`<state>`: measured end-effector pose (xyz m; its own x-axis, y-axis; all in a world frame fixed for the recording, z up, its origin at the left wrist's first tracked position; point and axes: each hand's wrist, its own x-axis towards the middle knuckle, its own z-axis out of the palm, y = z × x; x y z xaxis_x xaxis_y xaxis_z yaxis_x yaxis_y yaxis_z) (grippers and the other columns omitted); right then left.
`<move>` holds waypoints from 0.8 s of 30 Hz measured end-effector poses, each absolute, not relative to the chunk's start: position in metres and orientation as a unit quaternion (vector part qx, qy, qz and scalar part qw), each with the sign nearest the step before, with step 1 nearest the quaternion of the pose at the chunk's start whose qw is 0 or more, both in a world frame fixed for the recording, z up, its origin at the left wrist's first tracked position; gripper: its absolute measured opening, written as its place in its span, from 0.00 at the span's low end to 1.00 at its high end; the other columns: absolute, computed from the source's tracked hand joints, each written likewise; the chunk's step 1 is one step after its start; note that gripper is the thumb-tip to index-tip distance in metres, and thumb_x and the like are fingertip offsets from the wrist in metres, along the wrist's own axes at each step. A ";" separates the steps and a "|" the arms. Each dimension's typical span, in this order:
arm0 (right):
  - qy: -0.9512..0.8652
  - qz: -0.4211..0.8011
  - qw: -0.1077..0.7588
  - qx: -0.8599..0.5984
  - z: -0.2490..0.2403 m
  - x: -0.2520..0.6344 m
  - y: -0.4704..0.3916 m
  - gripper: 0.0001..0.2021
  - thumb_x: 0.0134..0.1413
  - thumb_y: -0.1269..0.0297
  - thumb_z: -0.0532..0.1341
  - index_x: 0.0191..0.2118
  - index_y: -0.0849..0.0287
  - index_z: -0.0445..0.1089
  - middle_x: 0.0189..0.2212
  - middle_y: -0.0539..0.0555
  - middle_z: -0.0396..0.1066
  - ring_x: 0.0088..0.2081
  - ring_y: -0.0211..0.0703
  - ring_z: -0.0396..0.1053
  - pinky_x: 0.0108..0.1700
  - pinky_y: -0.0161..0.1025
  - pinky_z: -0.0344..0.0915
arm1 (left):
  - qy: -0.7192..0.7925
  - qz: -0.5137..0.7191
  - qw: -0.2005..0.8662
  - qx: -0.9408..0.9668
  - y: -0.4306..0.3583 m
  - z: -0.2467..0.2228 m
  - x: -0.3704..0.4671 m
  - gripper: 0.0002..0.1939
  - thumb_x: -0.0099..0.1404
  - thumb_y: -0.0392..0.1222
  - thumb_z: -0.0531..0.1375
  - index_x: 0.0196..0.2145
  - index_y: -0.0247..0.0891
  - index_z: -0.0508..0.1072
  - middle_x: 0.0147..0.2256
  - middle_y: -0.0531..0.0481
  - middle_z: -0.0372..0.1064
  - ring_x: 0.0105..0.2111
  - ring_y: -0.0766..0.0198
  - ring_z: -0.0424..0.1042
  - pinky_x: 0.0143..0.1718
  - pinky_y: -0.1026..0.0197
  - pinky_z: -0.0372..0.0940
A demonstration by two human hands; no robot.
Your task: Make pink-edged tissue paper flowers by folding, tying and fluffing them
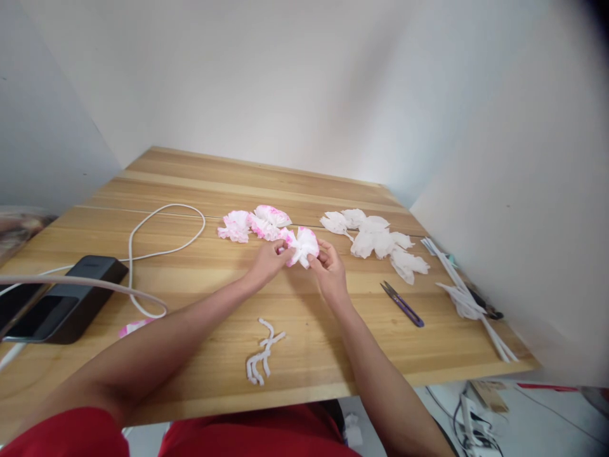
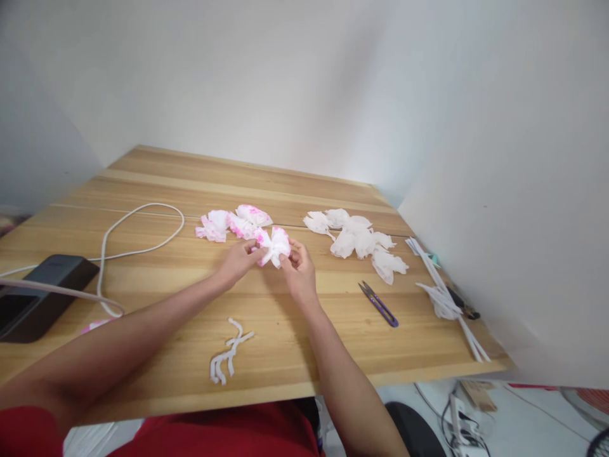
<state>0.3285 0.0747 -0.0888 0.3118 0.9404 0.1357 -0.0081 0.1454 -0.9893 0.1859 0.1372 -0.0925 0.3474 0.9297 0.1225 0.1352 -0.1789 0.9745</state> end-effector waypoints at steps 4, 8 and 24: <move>-0.414 0.390 0.620 -0.540 -0.085 0.331 0.075 0.22 0.46 0.63 0.64 0.49 0.57 0.63 0.29 0.49 0.72 0.28 0.37 0.66 0.33 0.35 0.63 | 0.357 0.420 0.567 0.612 0.138 -0.094 0.186 0.15 0.56 0.50 0.56 0.21 0.36 0.63 0.19 0.54 0.61 0.22 0.67 0.59 0.27 0.64 0.54; -0.404 0.394 0.623 -0.542 -0.086 0.332 0.077 0.22 0.45 0.63 0.64 0.49 0.57 0.63 0.31 0.50 0.72 0.30 0.38 0.67 0.34 0.36 0.64 | 0.346 0.432 0.573 0.605 0.138 -0.093 0.186 0.15 0.55 0.50 0.57 0.21 0.35 0.64 0.20 0.54 0.61 0.23 0.67 0.59 0.28 0.64 0.54; -0.645 -0.051 0.541 -0.536 -0.075 0.334 0.059 0.09 0.58 0.70 0.55 0.42 0.57 0.69 0.36 0.53 0.73 0.40 0.42 0.70 0.45 0.42 0.64 | 0.360 0.434 0.515 0.645 0.131 -0.087 0.185 0.23 0.64 0.53 0.49 0.25 0.33 0.71 0.25 0.48 0.70 0.30 0.60 0.68 0.34 0.62 0.61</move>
